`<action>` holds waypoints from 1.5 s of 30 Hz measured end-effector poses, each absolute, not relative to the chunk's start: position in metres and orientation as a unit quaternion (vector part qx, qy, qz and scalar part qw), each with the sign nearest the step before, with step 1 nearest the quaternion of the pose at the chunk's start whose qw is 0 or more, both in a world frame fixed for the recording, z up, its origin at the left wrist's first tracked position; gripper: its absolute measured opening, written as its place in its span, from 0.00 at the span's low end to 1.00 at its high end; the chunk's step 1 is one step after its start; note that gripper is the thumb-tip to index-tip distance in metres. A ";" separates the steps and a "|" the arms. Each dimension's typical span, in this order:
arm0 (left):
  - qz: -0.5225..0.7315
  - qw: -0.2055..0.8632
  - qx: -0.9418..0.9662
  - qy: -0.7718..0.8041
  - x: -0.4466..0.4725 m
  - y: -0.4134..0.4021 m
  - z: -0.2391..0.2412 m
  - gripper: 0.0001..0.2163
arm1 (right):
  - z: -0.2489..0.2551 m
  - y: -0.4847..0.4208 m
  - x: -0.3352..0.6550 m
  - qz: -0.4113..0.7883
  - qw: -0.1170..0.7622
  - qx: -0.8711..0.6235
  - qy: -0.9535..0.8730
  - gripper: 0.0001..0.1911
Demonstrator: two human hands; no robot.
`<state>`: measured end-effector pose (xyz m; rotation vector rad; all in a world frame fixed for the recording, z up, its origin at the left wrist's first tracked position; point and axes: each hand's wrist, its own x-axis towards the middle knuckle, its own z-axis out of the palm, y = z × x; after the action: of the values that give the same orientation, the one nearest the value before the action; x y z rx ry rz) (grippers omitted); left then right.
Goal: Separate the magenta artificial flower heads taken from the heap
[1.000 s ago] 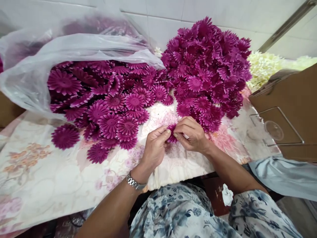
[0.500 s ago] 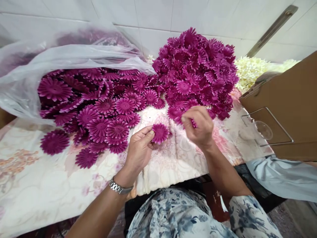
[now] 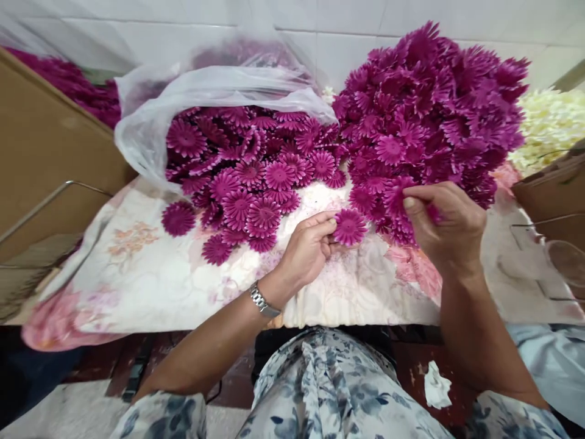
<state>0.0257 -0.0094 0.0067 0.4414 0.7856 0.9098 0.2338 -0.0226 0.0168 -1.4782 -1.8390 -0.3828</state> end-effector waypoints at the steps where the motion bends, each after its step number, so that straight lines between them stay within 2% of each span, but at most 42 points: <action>1: 0.420 0.802 0.213 0.368 0.027 -0.009 0.006 0.04 | 0.016 -0.021 0.229 -0.147 0.354 -0.563 -0.732 0.07; 4: 0.420 0.798 0.226 0.367 0.032 -0.007 0.005 0.05 | 0.005 -0.013 0.229 -0.170 0.302 -0.571 -0.744 0.06; 7: 0.429 0.794 0.225 0.368 0.035 -0.004 0.003 0.05 | -0.005 -0.008 0.242 -0.170 0.287 -0.599 -0.728 0.06; 12: 0.435 0.792 0.214 0.371 0.037 0.000 -0.001 0.05 | 0.006 -0.014 0.260 -0.112 0.375 -0.610 -0.689 0.07; 16: 0.437 0.793 0.213 0.366 0.037 -0.002 -0.004 0.05 | 0.025 -0.023 0.250 -0.143 0.428 -0.612 -0.650 0.07; 18: 0.436 0.792 0.218 0.369 0.037 -0.004 -0.006 0.07 | 0.027 -0.025 0.234 -0.114 0.413 -0.567 -0.704 0.05; 23: 0.428 0.805 0.229 0.342 0.035 -0.008 -0.010 0.07 | 0.002 -0.018 0.192 -0.037 0.302 -0.451 -0.839 0.05; 27: 0.420 0.802 0.248 0.344 0.034 -0.009 -0.013 0.05 | -0.015 -0.013 0.187 0.004 0.339 -0.454 -0.824 0.06; 33: 0.436 0.779 0.241 0.382 0.034 -0.006 -0.017 0.07 | -0.016 -0.017 0.189 0.049 0.371 -0.444 -0.814 0.04; 45: 0.450 0.778 0.254 0.359 0.035 -0.005 -0.020 0.09 | -0.023 -0.016 0.183 -0.050 0.377 -0.412 -0.828 0.03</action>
<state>0.0347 -0.0054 -0.0203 0.5494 0.7756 0.9722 0.1834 -0.0164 -0.0228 -1.0528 -2.1177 -0.1275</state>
